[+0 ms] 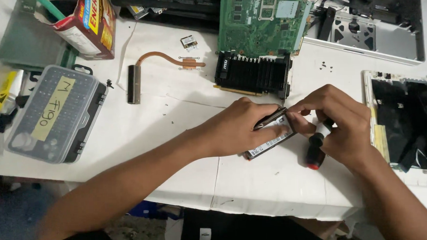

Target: Removing and installing screws on a hard drive using a screwdriver during a computer repair process

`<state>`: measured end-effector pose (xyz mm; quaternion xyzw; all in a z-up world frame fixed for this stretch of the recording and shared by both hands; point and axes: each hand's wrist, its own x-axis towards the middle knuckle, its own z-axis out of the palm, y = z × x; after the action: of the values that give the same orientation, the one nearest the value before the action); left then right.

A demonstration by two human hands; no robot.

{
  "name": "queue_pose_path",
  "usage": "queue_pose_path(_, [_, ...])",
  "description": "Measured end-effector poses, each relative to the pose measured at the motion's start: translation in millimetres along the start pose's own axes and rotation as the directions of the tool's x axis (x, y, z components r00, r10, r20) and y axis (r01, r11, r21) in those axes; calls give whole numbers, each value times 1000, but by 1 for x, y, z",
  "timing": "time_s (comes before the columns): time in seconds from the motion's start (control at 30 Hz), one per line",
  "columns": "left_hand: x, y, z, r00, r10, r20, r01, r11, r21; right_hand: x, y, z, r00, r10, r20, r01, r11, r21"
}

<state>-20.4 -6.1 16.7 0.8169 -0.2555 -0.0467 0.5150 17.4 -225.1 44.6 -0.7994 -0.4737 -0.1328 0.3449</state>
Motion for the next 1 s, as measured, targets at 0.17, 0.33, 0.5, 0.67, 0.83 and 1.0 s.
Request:
queue_pose_path(0.17, [0, 2, -1, 999, -38, 31, 38, 999, 7, 3, -2, -1, 999, 51, 16, -51, 998, 30])
queue_pose_path(0.33, [0, 3, 1, 995, -87, 53, 86, 996, 36, 6, -3, -5, 995, 87, 46, -91, 992, 89])
queue_pose_path(0.5, [1, -2, 6, 1000, -9, 23, 7, 995, 100, 0, 0, -6, 892, 423, 159, -450, 862, 232])
queue_pose_path(0.67, [-1, 9, 5, 993, -94, 71, 84, 988, 133, -7, 2, -7, 791, 578, 201, -612, 743, 271])
queue_pose_path(0.83, [0, -1, 26, 998, 63, -4, -61, 989, 136, -12, 6, -13, 796, 552, 250, -605, 738, 298])
queue_pose_path(1.0, [-1, 1, 39, 997, -60, 44, 56, 995, 81, -27, 31, -13, 745, 563, 359, -665, 669, 330])
